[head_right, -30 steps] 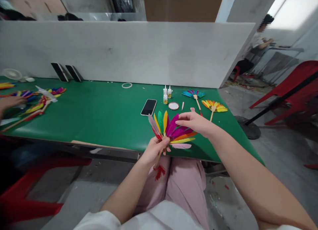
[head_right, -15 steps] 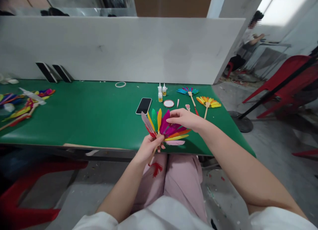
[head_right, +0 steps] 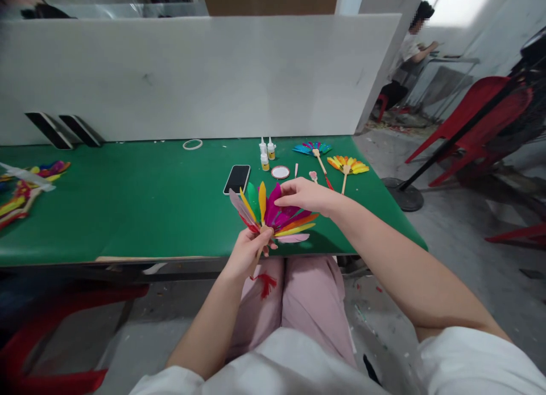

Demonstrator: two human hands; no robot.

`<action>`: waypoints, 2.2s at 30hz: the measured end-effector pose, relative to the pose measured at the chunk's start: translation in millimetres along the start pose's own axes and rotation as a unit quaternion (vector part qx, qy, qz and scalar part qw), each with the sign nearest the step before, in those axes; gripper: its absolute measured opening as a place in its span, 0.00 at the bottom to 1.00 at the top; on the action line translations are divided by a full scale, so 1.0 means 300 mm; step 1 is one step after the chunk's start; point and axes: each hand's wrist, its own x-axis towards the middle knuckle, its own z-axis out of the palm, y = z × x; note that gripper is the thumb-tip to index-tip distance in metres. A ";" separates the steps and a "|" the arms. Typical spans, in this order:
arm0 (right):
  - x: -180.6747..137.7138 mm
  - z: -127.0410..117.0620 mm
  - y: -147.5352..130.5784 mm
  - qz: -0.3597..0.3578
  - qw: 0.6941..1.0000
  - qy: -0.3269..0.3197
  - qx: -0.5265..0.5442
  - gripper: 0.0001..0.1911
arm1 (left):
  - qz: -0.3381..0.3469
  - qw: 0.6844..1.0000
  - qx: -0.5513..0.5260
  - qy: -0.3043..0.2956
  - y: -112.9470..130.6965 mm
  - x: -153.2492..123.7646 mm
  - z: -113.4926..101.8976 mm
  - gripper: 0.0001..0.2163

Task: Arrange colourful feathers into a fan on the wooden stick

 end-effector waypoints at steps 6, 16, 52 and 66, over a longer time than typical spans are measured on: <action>-0.011 -0.002 0.000 0.006 1.000 0.022 -0.006 0.10 | 0.017 0.999 -0.002 0.035 0.001 0.004 0.000 0.12; -0.001 -0.008 0.025 -0.005 0.992 0.071 -0.103 0.13 | 0.004 0.999 -0.036 0.034 0.004 0.004 0.008 0.12; -0.019 -0.049 0.013 0.009 0.996 0.060 -0.067 0.15 | 0.004 1.000 -0.027 0.016 -0.007 0.005 0.010 0.11; -0.038 -0.033 0.016 0.022 0.990 0.098 -0.104 0.15 | -0.003 0.997 -0.075 0.027 -0.002 0.004 0.014 0.11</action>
